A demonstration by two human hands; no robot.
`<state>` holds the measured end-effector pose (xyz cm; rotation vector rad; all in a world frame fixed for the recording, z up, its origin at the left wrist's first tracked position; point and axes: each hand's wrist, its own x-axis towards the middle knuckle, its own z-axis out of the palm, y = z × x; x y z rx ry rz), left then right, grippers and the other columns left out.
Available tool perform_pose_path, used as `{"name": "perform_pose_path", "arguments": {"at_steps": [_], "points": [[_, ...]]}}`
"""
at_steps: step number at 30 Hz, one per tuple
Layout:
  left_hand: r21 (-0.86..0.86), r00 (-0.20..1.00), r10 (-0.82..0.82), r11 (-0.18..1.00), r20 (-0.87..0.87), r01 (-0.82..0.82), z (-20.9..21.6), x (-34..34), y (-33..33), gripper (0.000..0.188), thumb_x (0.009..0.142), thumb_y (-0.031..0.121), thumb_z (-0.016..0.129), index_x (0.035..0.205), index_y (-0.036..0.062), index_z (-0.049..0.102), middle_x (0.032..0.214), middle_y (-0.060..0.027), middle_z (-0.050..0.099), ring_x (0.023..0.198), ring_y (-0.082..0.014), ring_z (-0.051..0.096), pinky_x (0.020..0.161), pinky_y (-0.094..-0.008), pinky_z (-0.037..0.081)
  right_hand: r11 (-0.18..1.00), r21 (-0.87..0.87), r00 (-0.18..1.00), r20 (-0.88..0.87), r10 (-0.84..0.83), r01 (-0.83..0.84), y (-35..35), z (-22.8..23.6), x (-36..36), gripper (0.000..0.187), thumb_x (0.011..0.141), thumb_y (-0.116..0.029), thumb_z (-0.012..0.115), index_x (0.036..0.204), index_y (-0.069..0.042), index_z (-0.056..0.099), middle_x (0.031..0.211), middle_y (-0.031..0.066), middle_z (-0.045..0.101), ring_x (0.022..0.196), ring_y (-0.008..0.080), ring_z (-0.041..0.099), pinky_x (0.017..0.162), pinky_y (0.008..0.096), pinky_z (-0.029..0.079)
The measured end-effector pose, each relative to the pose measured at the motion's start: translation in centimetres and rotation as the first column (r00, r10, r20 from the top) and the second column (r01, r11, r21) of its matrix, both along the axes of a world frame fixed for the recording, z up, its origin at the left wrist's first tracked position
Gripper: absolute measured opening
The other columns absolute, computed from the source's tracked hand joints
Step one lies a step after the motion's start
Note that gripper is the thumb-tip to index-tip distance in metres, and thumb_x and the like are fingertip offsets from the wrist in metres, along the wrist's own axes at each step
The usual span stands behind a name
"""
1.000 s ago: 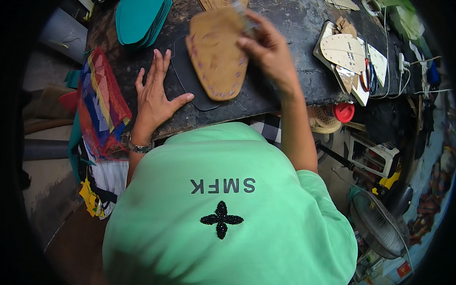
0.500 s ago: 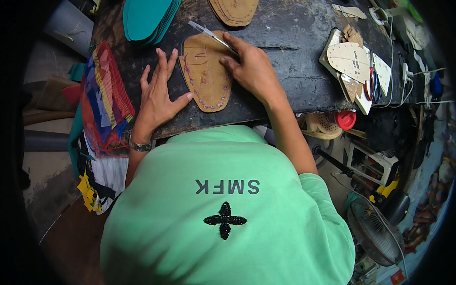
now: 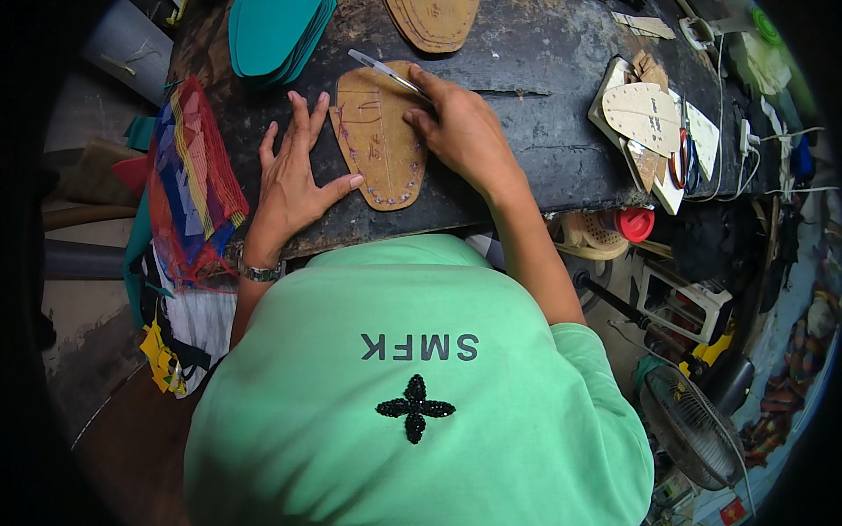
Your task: The person repeatedly places a cardboard pattern on a stack of dark material, marks it with a pen, then removes and sets it aside. They continue this cycle across multiple pieces, occasionally repositioning the stack and handling additional pattern pieces.
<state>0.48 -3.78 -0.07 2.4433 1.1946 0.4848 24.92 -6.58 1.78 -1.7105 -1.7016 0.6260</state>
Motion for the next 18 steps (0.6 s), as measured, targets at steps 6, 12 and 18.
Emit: {"name": "perform_pose_path", "arguments": {"at_steps": [6, 12, 18], "points": [[0.006, 1.000, 0.001, 1.000, 0.011, -0.001, 0.2, 0.1, -0.1, 0.117, 0.073, 0.055, 0.076, 0.157, 0.0120, 0.007, 0.159, -0.0083, 0.028, 0.148, -0.0266, 0.024, 0.118, -0.0521, 0.009, 1.000, -0.004, 0.999, 0.045, 0.003, -0.003, 0.1, 0.7, -0.4, 0.050, 0.088, -0.015, 0.066, 0.135, -0.003, 0.054, 0.122, 0.0213, 0.063, 0.110, 0.0379, 0.061, 0.093, 0.0429, 0.048], [0.093, 0.999, -0.024, 0.995, -0.039, 0.028, 0.3, 0.1, -0.2, 0.098, 0.077, 0.056, 0.072, 0.154, 0.0181, 0.025, 0.156, -0.0071, 0.035, 0.146, -0.0275, 0.027, 0.117, -0.0536, 0.011, 0.999, -0.036, 0.997, 0.073, 0.009, -0.006, 0.0, 0.3, 0.0, 0.049, 0.088, -0.016, 0.065, 0.134, -0.002, 0.054, 0.118, 0.0222, 0.064, 0.109, 0.0378, 0.061, 0.092, 0.0434, 0.049], [0.093, 0.998, -0.030, 0.995, -0.050, 0.035, 0.3, 0.2, -0.1, 0.090, 0.083, 0.056, 0.066, 0.154, 0.0166, 0.028, 0.156, -0.0068, 0.035, 0.147, -0.0286, 0.024, 0.117, -0.0536, 0.010, 0.992, 0.052, 0.892, -0.444, -0.081, 0.116, 0.6, 1.0, 0.5, 0.047, 0.086, -0.012, 0.068, 0.129, 0.002, 0.055, 0.100, 0.0208, 0.068, 0.093, 0.0306, 0.068, 0.080, 0.0397, 0.052]]}}
